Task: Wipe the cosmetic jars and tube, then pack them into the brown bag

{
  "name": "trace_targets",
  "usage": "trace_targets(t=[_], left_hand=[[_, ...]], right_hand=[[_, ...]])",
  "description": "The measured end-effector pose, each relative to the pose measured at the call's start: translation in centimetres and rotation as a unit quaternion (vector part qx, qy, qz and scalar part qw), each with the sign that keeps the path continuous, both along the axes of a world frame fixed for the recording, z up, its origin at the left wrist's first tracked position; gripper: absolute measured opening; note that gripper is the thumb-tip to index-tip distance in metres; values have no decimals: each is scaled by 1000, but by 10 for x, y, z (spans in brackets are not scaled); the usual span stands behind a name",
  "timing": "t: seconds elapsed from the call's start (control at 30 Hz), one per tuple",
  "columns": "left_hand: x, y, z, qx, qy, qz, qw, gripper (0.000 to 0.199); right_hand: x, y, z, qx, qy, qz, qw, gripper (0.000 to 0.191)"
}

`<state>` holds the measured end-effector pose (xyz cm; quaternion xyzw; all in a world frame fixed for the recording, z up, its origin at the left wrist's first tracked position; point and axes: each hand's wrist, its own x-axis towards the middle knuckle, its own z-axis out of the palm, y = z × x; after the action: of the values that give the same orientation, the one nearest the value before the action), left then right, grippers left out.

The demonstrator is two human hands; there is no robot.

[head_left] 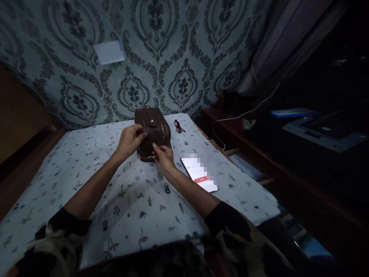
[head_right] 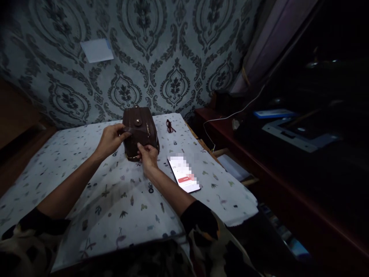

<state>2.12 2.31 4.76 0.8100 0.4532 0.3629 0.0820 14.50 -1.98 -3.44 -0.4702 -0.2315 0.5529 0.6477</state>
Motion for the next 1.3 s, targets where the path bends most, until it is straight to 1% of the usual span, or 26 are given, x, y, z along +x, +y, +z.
trace_targets(t=[0.2,0.3,0.43,0.6,0.8,1.0,1.13,1.3], left_hand=[[-4,3,-4,-42,-20,-11,999,13],[-6,4,-6,-49,-44,-27,997,12],[-6,-1,-9,-34,-60,-10,998,13],[-4,-6,-10,-56,-71,-4,996,15],[-5,-8,-10,-54,-38,-11,998,19],[-8,-11,-16,-35,-32,-16,999,19],[-10,-11,-19,-42,-36,-29,998,20],[-12,-10,-18,-64,-29,-30,997,20]], right_hand=[[-3,-4,0,10,-5,6,1000,38],[-5,-7,1,16,-14,12,1000,34],[-5,-6,1,18,-25,11,999,31],[-6,-1,-1,19,-28,5,999,33],[-7,1,-4,24,-27,5,999,34],[-6,0,-4,32,-28,8,999,35],[-6,-1,-4,35,-26,10,999,36],[-6,-4,-5,40,-21,13,999,34]])
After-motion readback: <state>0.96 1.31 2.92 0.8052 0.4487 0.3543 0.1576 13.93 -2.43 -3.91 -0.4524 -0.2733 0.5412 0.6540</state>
